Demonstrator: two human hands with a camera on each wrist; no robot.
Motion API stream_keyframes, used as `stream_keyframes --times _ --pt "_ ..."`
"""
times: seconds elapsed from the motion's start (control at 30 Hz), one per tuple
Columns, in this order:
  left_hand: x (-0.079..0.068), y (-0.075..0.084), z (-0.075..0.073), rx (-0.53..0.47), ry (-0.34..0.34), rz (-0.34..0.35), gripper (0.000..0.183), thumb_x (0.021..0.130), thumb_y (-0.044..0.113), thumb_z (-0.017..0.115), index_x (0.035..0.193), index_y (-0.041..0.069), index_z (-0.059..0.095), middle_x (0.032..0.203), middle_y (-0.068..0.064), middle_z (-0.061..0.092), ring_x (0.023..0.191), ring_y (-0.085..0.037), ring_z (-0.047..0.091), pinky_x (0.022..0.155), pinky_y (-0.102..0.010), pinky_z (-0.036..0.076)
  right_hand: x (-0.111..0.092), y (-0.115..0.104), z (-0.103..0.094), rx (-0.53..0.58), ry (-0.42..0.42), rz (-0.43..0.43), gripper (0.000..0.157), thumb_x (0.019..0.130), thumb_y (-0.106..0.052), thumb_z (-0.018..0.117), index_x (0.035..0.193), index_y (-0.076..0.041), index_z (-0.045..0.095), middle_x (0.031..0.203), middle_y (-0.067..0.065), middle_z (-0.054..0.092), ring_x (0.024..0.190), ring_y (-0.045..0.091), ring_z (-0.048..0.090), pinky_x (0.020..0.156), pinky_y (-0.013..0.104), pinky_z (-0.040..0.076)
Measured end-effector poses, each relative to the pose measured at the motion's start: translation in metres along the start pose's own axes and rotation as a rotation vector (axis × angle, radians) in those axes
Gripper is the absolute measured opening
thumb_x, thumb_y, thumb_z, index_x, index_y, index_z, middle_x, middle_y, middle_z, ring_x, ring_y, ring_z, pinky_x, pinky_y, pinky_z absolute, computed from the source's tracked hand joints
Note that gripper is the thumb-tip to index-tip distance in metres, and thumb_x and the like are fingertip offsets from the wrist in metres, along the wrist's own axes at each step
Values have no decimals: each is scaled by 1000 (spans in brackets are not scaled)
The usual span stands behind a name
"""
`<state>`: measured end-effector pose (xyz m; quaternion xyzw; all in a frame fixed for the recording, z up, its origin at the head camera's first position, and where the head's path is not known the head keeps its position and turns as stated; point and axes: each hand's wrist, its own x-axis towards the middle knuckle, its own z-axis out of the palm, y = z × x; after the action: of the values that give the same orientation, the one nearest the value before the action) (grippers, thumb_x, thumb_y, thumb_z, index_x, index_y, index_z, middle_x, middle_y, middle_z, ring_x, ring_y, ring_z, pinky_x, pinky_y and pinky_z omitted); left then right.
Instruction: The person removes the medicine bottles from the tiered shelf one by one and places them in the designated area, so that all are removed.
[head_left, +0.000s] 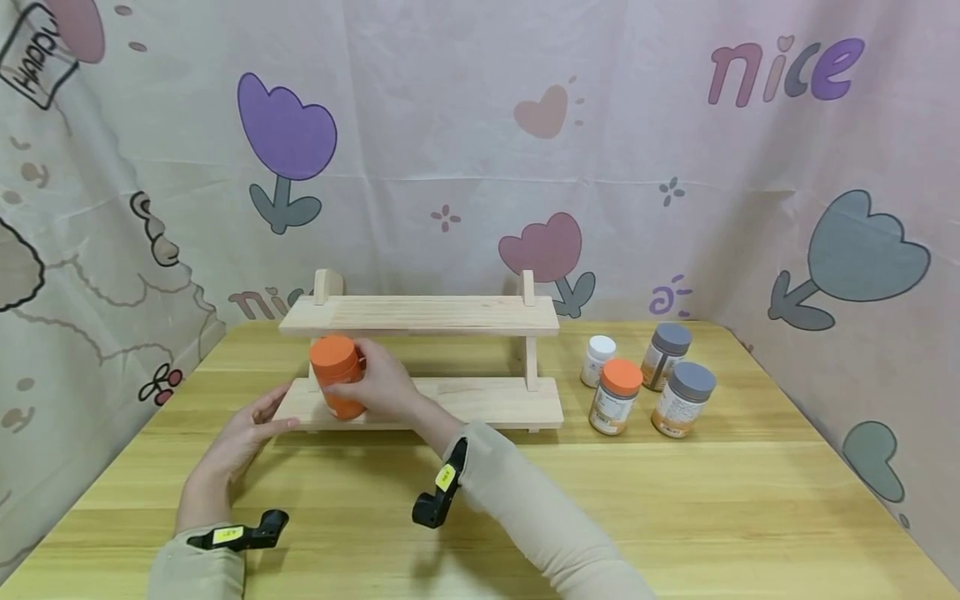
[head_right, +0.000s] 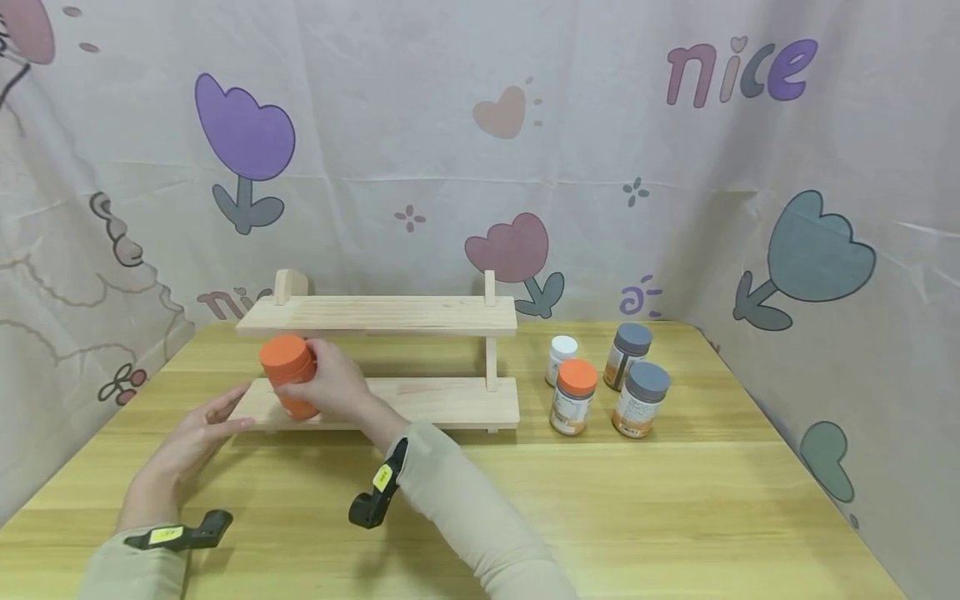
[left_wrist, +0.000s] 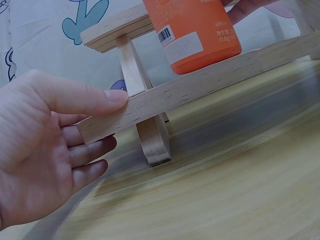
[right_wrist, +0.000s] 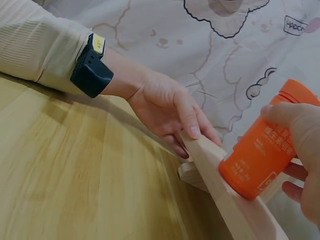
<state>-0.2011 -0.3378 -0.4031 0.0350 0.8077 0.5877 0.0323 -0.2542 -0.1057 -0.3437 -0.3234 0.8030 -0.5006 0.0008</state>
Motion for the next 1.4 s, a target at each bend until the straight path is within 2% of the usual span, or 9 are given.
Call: stream_keyframes --times 0.13,0.27,0.37,0.6,0.83,0.93,1.13,1.23,1.4 --pt "1 0 1 14 6 -8 79 90 20 61 147 -3 10 151 -24 6 136 -41 8 110 -50 15 -4 1 -3 5 1 3 56 77 -18 77 125 -9 51 107 -5 58 88 2 53 76 16 45" --pt "1 -2 0 19 6 -12 79 90 21 61 147 -2 10 152 -23 5 137 -39 8 108 -23 25 -8 2 -8 55 13 17 56 76 -19 77 125 -10 50 104 -7 58 87 3 53 75 17 46" --pt "1 -3 0 14 1 1 79 91 20 61 147 -3 10 151 -24 3 137 -39 6 104 -15 26 -12 2 -15 102 7 17 56 77 -19 77 126 -11 50 102 -9 57 86 5 53 75 19 47" --pt "1 -2 1 9 2 -13 80 90 20 61 147 -1 9 152 -23 3 137 -39 6 109 -25 22 -21 6 -39 110 -7 -4 57 77 -20 76 126 -12 50 102 -10 57 88 8 53 74 22 48" --pt "2 1 1 10 -2 -8 79 91 18 60 147 -1 8 151 -23 3 136 -40 7 107 -20 23 -27 12 -64 67 10 -42 55 77 -21 76 124 -10 51 103 -4 58 89 9 54 75 22 48" --pt "1 0 0 -3 7 -11 79 91 18 60 147 -1 8 152 -22 1 137 -39 5 110 -25 18 -34 12 -73 51 13 -38 53 77 -20 76 123 -8 51 104 -1 59 90 11 54 79 28 50" --pt "-1 0 0 -29 10 -23 80 90 19 61 147 -2 8 151 -22 -3 137 -37 0 112 -44 5 -50 18 -90 34 14 -8 56 77 -20 76 125 -8 49 109 1 58 96 18 55 86 38 49" --pt "0 0 0 -36 5 -27 81 90 19 61 147 -2 7 151 -21 -4 137 -37 -2 110 -51 2 -59 21 -99 36 24 13 59 77 -20 76 127 -9 48 111 1 58 98 20 56 86 38 49" --pt "1 1 1 -31 0 -25 81 90 19 61 147 -2 7 151 -22 -3 137 -38 0 112 -47 5 -74 20 -114 28 51 32 60 76 -20 76 128 -10 48 112 1 59 98 20 57 83 31 49"
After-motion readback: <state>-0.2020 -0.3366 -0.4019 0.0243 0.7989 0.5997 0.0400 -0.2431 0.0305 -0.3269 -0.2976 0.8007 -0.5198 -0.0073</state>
